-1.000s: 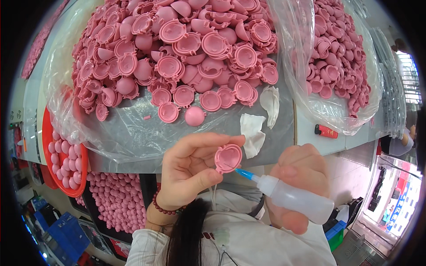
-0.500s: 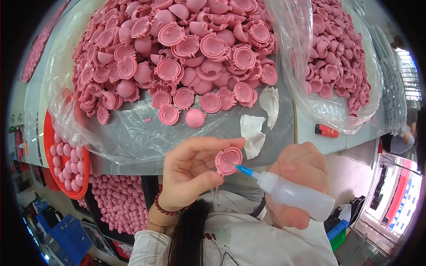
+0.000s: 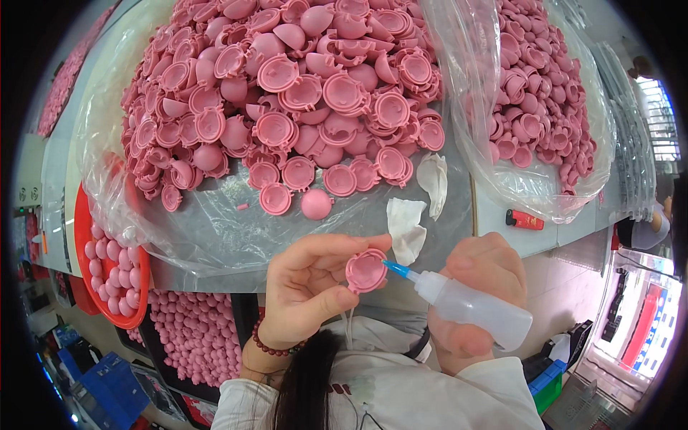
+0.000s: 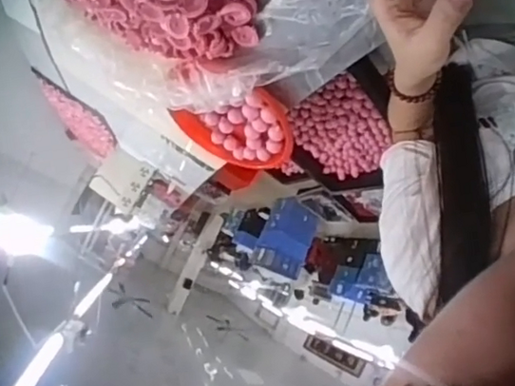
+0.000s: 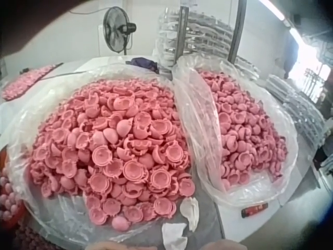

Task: Glue pink plastic toy components together at a factory workbench.

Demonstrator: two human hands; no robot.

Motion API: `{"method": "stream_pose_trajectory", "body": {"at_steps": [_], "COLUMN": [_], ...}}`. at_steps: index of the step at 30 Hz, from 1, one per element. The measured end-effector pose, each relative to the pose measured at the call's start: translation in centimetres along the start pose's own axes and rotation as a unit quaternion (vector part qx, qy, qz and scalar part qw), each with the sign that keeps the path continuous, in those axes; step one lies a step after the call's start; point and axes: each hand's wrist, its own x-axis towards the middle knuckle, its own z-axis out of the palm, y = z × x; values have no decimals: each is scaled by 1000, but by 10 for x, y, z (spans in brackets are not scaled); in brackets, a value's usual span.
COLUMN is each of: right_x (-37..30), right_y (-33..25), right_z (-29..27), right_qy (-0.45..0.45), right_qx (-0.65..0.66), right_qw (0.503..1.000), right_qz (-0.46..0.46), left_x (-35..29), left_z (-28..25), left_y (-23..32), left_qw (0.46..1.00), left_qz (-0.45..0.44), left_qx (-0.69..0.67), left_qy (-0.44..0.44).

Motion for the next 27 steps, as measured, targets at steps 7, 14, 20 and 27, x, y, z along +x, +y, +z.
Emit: {"method": "stream_pose_trajectory", "body": {"at_steps": [7, 14, 20, 27], "right_x": [-2, -13, -21, -23], "right_y": [-5, 1, 25, 63], "right_z": [-8, -7, -46, -168], "right_qy": [-21, -3, 205, 372], "right_qx": [-36, 35, -18, -280], "right_qw": [999, 999, 978, 875], "right_qz": [0, -31, 20, 134], "left_x": [-1, 0, 1, 5], "left_z": [-2, -2, -2, -4], "left_y": [-2, -4, -2, 0], "left_qw": [1000, 999, 1000, 1000], "left_qz": [16, 24, 14, -5], "left_qx": [-8, 30, 9, -11], "left_qy": [15, 23, 20, -4]}}
